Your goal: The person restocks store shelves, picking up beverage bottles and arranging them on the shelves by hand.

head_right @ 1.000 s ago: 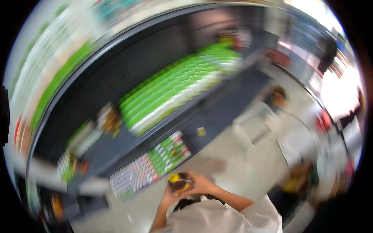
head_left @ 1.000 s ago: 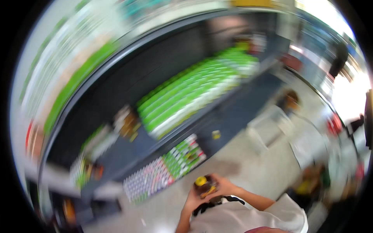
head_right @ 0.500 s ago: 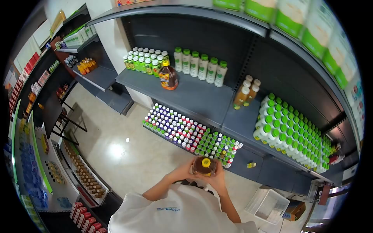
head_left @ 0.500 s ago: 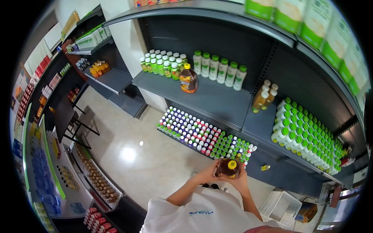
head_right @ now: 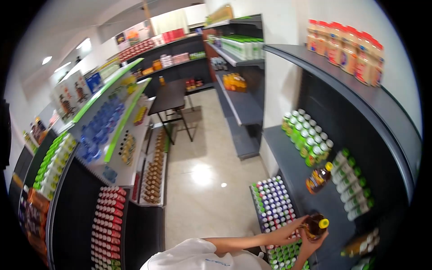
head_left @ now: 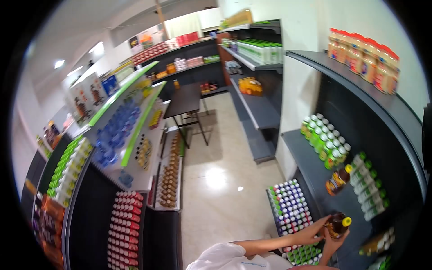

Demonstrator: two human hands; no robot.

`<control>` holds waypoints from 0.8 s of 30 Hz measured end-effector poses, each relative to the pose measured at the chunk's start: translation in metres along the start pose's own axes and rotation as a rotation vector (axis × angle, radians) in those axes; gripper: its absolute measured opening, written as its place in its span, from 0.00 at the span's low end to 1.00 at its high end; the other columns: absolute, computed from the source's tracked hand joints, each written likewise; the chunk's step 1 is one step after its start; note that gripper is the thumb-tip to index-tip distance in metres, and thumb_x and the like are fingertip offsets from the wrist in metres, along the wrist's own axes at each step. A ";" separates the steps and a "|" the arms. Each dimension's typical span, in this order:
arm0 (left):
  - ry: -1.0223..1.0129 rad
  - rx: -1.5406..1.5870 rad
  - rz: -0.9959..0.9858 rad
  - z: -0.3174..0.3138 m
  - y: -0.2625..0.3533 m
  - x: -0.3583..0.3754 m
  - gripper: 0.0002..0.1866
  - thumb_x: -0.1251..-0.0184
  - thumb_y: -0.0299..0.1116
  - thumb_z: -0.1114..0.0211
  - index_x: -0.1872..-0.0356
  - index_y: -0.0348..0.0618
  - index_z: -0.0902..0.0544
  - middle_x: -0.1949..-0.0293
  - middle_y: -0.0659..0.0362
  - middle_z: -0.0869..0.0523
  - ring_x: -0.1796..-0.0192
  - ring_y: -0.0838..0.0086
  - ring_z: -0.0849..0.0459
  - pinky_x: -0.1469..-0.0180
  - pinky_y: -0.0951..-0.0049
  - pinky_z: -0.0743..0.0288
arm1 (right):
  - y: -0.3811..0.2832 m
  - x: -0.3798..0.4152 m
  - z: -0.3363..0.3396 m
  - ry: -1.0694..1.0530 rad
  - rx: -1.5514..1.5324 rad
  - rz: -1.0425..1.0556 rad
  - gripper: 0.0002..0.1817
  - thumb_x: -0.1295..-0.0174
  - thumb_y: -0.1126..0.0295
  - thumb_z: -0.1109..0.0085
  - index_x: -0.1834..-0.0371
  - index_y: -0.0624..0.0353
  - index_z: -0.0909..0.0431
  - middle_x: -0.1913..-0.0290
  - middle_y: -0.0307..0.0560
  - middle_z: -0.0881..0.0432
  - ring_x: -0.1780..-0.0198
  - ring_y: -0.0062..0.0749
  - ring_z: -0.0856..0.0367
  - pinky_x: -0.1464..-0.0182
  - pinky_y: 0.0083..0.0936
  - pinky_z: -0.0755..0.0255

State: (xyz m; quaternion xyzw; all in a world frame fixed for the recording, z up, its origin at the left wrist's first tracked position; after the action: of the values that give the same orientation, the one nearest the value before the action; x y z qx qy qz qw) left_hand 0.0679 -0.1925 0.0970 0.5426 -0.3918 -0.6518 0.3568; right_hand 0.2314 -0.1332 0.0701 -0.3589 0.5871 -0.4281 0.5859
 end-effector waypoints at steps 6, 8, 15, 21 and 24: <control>0.074 0.069 0.014 0.017 -0.062 -0.058 0.53 0.28 0.31 0.34 0.16 0.34 0.66 0.17 0.41 0.49 0.16 0.59 0.45 0.18 0.63 0.49 | 0.090 -0.072 -0.028 -0.013 0.098 -0.008 0.48 0.43 0.76 0.22 0.20 0.64 0.42 0.28 0.59 0.28 0.32 0.43 0.22 0.34 0.36 0.23; 0.063 0.186 0.118 0.023 -0.086 -0.069 0.53 0.27 0.32 0.34 0.16 0.35 0.66 0.18 0.41 0.47 0.17 0.62 0.44 0.19 0.64 0.46 | 0.125 -0.098 -0.038 -0.139 -0.008 -0.278 0.59 0.42 0.72 0.21 0.13 0.55 0.56 0.21 0.60 0.35 0.27 0.52 0.26 0.32 0.46 0.23; 0.227 0.105 0.301 0.086 -0.132 -0.084 0.46 0.24 0.40 0.35 0.15 0.42 0.54 0.19 0.46 0.43 0.20 0.60 0.38 0.23 0.59 0.34 | 0.197 -0.134 -0.042 -0.130 -1.267 -0.646 0.61 0.41 0.40 0.25 0.13 0.49 0.54 0.14 0.49 0.46 0.15 0.62 0.55 0.19 0.76 0.64; 0.349 0.297 0.245 0.101 -0.138 -0.124 0.54 0.23 0.49 0.34 0.14 0.47 0.66 0.15 0.39 0.59 0.13 0.52 0.59 0.20 0.53 0.43 | 0.113 -0.117 -0.036 0.031 0.110 -0.205 0.53 0.42 0.66 0.20 0.17 0.61 0.46 0.22 0.61 0.36 0.33 0.56 0.29 0.33 0.60 0.31; 0.243 -0.043 0.222 0.094 -0.144 -0.144 0.55 0.23 0.49 0.35 0.15 0.45 0.68 0.16 0.32 0.60 0.13 0.47 0.62 0.17 0.53 0.53 | 0.087 -0.119 -0.039 0.010 0.196 -0.118 0.54 0.43 0.72 0.19 0.16 0.58 0.47 0.25 0.63 0.32 0.40 0.53 0.21 0.39 0.56 0.19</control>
State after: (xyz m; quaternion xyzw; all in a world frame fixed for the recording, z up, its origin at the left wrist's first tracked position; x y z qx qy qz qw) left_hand -0.0082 0.0105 0.0391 0.5629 -0.3893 -0.5463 0.4828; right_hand 0.2060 0.0129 0.0333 -0.3317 0.5233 -0.5188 0.5890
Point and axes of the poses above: each hand's wrist, its own x-axis away from the middle knuckle, its own z-axis out of the back of the hand, y = z × x, the point moved 7 cm from there along -x, towards the middle knuckle
